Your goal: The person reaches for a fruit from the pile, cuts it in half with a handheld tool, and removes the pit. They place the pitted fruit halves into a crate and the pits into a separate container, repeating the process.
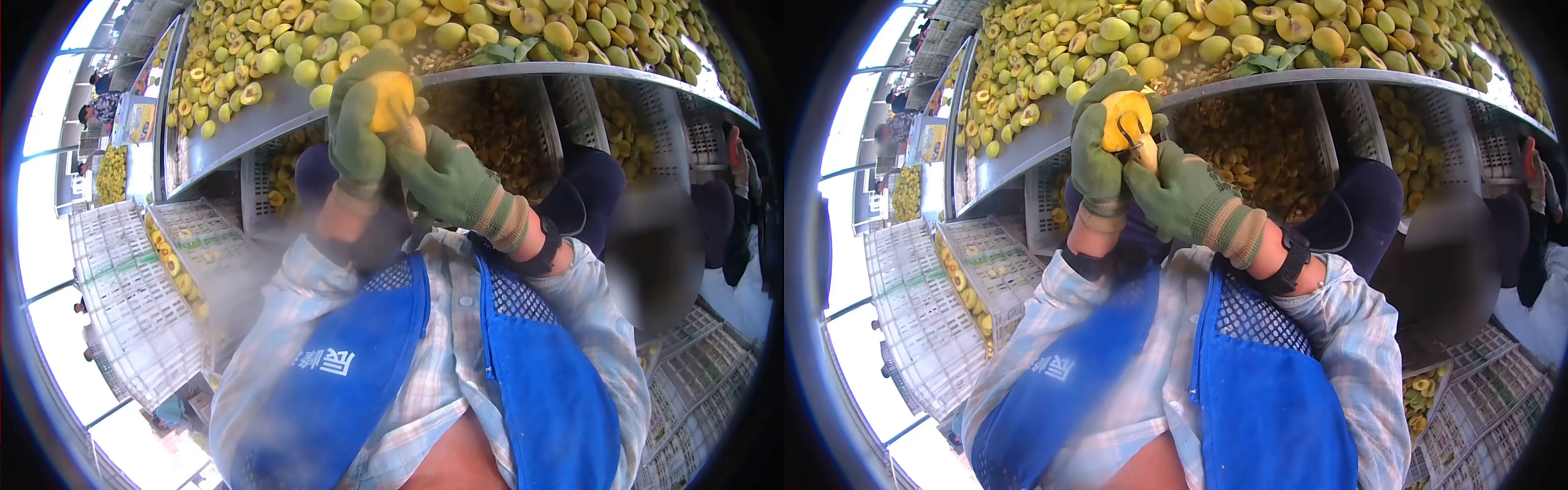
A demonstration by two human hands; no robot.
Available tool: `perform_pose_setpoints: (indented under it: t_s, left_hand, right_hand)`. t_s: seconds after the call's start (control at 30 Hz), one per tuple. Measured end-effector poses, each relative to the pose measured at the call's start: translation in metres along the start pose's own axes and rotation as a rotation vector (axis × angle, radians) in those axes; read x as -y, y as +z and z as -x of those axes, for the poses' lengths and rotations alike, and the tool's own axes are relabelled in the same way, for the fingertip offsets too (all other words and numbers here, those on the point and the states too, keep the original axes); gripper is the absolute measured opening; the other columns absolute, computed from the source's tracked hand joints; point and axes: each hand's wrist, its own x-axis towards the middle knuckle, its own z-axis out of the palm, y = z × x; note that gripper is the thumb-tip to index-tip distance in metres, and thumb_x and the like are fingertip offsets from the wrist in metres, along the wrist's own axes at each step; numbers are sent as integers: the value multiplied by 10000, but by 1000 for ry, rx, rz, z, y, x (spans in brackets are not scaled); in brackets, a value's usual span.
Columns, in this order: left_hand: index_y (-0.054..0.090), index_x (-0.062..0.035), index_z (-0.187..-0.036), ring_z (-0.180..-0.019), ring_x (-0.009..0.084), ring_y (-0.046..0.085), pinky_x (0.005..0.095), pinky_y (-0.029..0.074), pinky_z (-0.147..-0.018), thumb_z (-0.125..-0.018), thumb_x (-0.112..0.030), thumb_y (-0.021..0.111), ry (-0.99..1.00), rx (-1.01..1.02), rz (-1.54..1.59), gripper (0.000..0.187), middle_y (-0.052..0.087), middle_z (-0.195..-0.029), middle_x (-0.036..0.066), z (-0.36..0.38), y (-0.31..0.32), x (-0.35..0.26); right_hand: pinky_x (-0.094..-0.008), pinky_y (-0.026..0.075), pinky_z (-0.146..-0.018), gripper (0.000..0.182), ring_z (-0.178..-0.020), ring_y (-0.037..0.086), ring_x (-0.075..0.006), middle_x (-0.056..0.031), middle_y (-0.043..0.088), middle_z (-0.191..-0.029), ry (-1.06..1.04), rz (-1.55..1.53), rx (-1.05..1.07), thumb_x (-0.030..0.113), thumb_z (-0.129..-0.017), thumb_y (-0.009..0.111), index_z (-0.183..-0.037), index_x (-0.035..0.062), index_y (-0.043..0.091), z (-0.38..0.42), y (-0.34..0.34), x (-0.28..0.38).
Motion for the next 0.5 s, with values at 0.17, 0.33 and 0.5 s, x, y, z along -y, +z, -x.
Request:
perform_pose_setpoints:
  t_s: [0.17, 0.33, 0.5]
  left_hand:
    - [497, 14, -1316, -1030, 328, 644, 428, 583, -834, -1014, -289, 388, 5, -21, -1, 442, 593, -1233, 177, -1, -1, 4]
    - [504, 15, -1309, -1004, 335, 651, 427, 588, -809, -1007, -290, 399, -44, -23, -10, 442, 599, -1223, 179, 0, -4, 7]
    - [547, 13, -1227, -937, 299, 655, 398, 573, -774, -979, -270, 461, -7, -58, -140, 386, 629, -1123, 162, 0, -7, 14]
  right_hand:
    - [-472, 503, -630, 382, -740, 655, -415, -249, 652, -784, -210, 390, -78, 327, -954, 546, -1016, -50, 544, -5, -1, -17]
    - [-481, 507, -653, 375, -762, 656, -422, -254, 659, -815, -138, 458, -114, 332, -955, 547, -1023, -37, 547, -7, -3, -17]
    - [-477, 513, -643, 338, -753, 662, -405, -239, 666, -811, -165, 571, -115, 327, -958, 550, -1006, -7, 562, -8, -15, -6]
